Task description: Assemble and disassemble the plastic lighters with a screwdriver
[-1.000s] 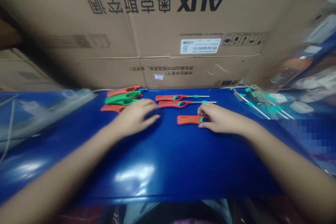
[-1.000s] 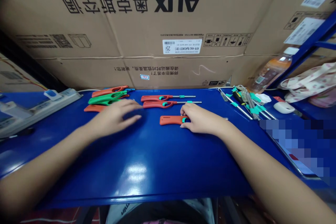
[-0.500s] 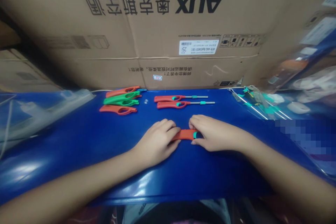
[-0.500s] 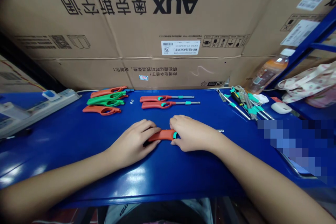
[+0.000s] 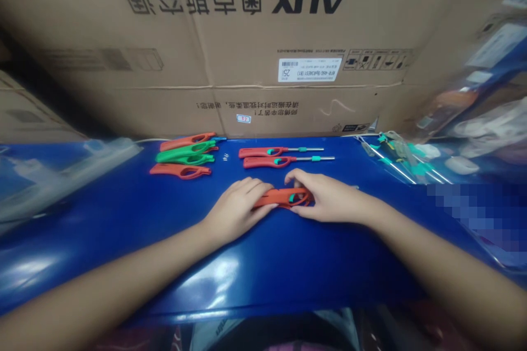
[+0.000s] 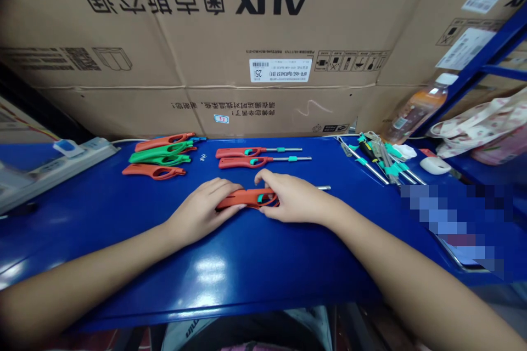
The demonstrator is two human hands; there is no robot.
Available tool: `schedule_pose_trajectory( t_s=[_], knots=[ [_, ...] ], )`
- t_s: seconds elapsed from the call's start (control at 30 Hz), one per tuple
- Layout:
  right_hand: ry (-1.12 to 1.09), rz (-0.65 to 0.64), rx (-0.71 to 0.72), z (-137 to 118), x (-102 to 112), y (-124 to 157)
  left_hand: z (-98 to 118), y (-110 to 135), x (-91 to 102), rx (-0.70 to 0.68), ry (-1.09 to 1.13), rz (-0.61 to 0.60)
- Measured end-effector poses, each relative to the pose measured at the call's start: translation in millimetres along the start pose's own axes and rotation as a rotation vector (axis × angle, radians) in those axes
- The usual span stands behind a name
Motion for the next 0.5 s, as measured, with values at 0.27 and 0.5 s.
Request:
schedule_pose_trajectory(
  t_s=[0.27, 0.5],
  knots=[
    [-0.431, -0.070, 0.013, 18, 16, -3, -13, -4, 8.4, -0.006, -0.103, -0.017],
    [-0.505, -0.053, 0.069, 7, 15, 2, -7, -3, 11.1, -0.136, -0.208, 0.007]
  ],
)
Point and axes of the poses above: each hand's wrist, its own y-axis away from the middle knuckle, its own x-axis out of the back of the hand, z = x × y, the point moved 3 cm from there along -y, towards the middle knuckle, and after that the axes turned 1 degree about -y, right-handed, at the moved point
